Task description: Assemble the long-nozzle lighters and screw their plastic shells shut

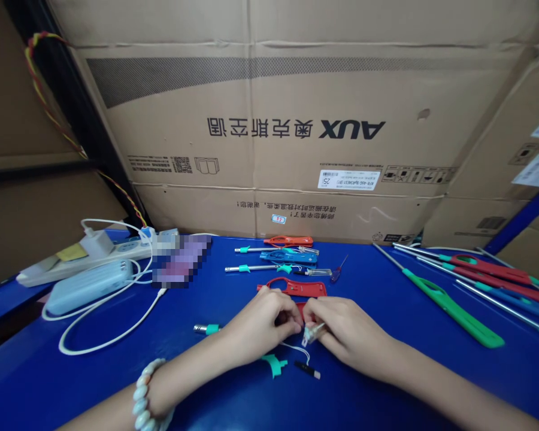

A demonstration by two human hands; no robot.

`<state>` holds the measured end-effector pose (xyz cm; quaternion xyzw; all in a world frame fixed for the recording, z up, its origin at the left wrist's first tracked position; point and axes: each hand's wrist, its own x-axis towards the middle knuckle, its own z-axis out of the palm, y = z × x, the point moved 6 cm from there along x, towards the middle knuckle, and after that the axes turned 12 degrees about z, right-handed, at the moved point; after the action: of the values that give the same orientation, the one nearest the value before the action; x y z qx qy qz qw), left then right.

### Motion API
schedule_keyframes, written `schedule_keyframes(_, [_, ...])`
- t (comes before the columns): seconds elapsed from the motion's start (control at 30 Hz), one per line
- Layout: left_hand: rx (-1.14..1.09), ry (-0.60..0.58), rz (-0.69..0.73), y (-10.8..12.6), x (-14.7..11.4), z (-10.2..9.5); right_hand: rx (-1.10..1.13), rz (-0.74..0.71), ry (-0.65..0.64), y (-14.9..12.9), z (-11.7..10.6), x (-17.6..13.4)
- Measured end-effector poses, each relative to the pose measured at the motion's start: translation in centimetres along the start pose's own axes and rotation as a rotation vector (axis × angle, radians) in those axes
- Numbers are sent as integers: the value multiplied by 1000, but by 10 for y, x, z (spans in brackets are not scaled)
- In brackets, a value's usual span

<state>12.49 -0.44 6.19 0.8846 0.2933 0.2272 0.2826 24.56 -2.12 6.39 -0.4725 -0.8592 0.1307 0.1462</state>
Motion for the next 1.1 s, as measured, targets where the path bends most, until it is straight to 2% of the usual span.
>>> schedule_keyframes(0.13, [-96,26,-26,-3,-1,-1,36,103,-46,9,-12,-1])
schedule_keyframes(0.4, [-441,20,-47,-13,1,5,-138,120,-108,17,-15,-3])
schedule_keyframes(0.63, [-436,41,-60,-13,0,4,-185,40,-194,14,-10,-5])
schedule_keyframes(1.1, [-403,35,-17,-8,2,5,-177,-1,-190,11,-6,-5])
